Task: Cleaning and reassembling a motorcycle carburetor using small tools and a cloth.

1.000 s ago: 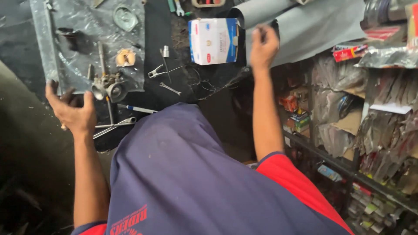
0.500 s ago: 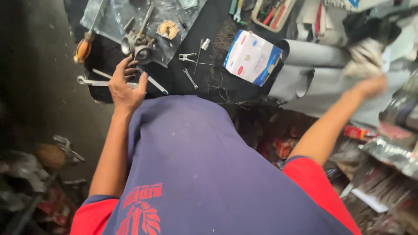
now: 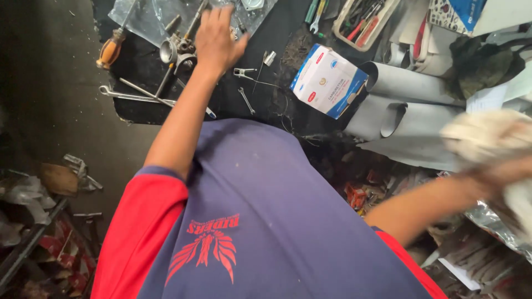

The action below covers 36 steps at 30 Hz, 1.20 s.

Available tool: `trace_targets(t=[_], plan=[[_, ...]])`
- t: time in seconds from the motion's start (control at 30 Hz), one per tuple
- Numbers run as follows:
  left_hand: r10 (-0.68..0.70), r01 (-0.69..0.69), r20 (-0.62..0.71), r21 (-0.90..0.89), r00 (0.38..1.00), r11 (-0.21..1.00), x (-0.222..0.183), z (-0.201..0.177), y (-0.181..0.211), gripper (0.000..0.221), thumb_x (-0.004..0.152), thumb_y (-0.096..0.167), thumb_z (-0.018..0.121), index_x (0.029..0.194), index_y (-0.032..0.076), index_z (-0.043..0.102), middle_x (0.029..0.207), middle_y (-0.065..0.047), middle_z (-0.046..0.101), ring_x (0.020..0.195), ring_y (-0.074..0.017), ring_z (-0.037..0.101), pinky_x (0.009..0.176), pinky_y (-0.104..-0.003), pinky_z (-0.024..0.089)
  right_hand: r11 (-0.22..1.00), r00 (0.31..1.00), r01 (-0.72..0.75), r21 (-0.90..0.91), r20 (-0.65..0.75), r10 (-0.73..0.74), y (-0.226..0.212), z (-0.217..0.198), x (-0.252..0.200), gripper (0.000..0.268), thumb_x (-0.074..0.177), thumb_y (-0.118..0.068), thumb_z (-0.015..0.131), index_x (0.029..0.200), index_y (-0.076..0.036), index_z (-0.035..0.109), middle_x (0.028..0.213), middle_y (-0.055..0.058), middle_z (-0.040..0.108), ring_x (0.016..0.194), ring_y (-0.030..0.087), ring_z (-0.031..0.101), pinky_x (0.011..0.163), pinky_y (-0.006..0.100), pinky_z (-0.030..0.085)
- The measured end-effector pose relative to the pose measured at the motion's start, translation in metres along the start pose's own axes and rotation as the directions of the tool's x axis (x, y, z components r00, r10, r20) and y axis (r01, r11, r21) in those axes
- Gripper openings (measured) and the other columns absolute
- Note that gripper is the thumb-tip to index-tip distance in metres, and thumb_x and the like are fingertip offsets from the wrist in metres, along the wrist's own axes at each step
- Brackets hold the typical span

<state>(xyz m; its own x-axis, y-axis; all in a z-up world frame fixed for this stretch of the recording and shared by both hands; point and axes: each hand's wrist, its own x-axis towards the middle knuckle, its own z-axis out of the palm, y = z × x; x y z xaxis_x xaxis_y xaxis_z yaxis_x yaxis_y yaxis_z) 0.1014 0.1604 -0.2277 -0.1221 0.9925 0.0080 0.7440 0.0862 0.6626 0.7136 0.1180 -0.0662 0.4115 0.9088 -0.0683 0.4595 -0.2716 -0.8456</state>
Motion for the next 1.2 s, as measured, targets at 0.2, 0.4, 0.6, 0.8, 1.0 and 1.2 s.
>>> trace_targets(t=[0.2, 0.4, 0.6, 0.8, 1.0, 1.2], plan=[[0.095, -0.097, 0.02, 0.14, 0.995, 0.985, 0.056, 0.069, -0.03, 0.06, 0.071, 0.035, 0.093, 0.112, 0.005, 0.062, 0.102, -0.018, 0.065, 0.096, -0.0405, 0.06, 0.079, -0.049, 0.05, 0.99, 0.962, -0.071, 0.126, 0.272, 0.034, -0.13, 0.145, -0.048, 0.011, 0.112, -0.008, 0.067, 0.114, 0.003, 0.063, 0.105, 0.004, 0.064, 0.086, 0.01, 0.056, 0.077, 0.022, 0.044], [0.088, -0.096, 0.065, 0.121, 0.994, 0.988, 0.064, 0.1, -0.051, 0.046, 0.073, 0.033, 0.092, 0.103, 0.011, 0.065, 0.088, -0.012, 0.068, 0.085, -0.0365, 0.066, 0.074, -0.05, 0.051, 0.95, 0.917, -0.268, 0.16, 0.344, 0.201, -0.131, 0.176, -0.052, 0.014, 0.109, -0.012, 0.068, 0.106, 0.001, 0.065, 0.093, 0.006, 0.067, 0.084, 0.013, 0.063, 0.081, 0.025, 0.051], [-0.055, 0.076, 0.213, -0.093, 0.975, 0.993, 0.079, 0.038, -0.014, 0.049, 0.079, 0.032, 0.09, 0.113, 0.006, 0.067, 0.096, -0.018, 0.071, 0.088, -0.0401, 0.069, 0.077, -0.05, 0.054, 0.941, 0.911, -0.276, 0.196, 0.364, 0.191, -0.135, 0.196, -0.041, 0.015, 0.109, -0.012, 0.07, 0.109, 0.002, 0.065, 0.094, 0.007, 0.068, 0.086, 0.014, 0.064, 0.083, 0.026, 0.052], [-0.284, 0.358, 0.29, -0.245, 0.914, 0.901, 0.073, 0.047, -0.035, 0.066, 0.067, 0.051, 0.097, 0.094, -0.004, 0.075, 0.084, -0.017, 0.075, 0.077, -0.0292, 0.077, 0.071, -0.039, 0.06, 0.936, 0.892, -0.293, 0.196, 0.408, 0.194, -0.134, 0.21, -0.042, 0.015, 0.109, -0.011, 0.071, 0.109, 0.003, 0.065, 0.097, 0.006, 0.068, 0.088, 0.013, 0.062, 0.085, 0.025, 0.05], [-0.392, 0.782, 0.688, -0.444, 0.61, 0.437, 0.081, 0.035, -0.029, 0.05, 0.077, 0.052, 0.089, 0.071, 0.007, 0.066, 0.063, 0.0, 0.063, 0.052, -0.0081, 0.06, 0.052, -0.024, 0.051, 0.939, 0.88, -0.293, 0.18, 0.435, 0.191, -0.134, 0.207, -0.045, 0.014, 0.109, -0.01, 0.07, 0.108, 0.003, 0.065, 0.096, 0.006, 0.069, 0.087, 0.012, 0.063, 0.085, 0.025, 0.05], [-0.361, 0.854, 0.778, -0.428, 0.515, 0.297, 0.087, 0.03, -0.031, 0.042, 0.076, 0.048, 0.084, 0.065, 0.015, 0.06, 0.057, 0.005, 0.055, 0.048, -0.0049, 0.056, 0.047, -0.02, 0.048, 0.94, 0.882, -0.296, 0.168, 0.427, 0.201, -0.133, 0.204, -0.048, 0.014, 0.108, -0.01, 0.07, 0.107, 0.002, 0.065, 0.095, 0.005, 0.069, 0.086, 0.011, 0.063, 0.083, 0.024, 0.05]])
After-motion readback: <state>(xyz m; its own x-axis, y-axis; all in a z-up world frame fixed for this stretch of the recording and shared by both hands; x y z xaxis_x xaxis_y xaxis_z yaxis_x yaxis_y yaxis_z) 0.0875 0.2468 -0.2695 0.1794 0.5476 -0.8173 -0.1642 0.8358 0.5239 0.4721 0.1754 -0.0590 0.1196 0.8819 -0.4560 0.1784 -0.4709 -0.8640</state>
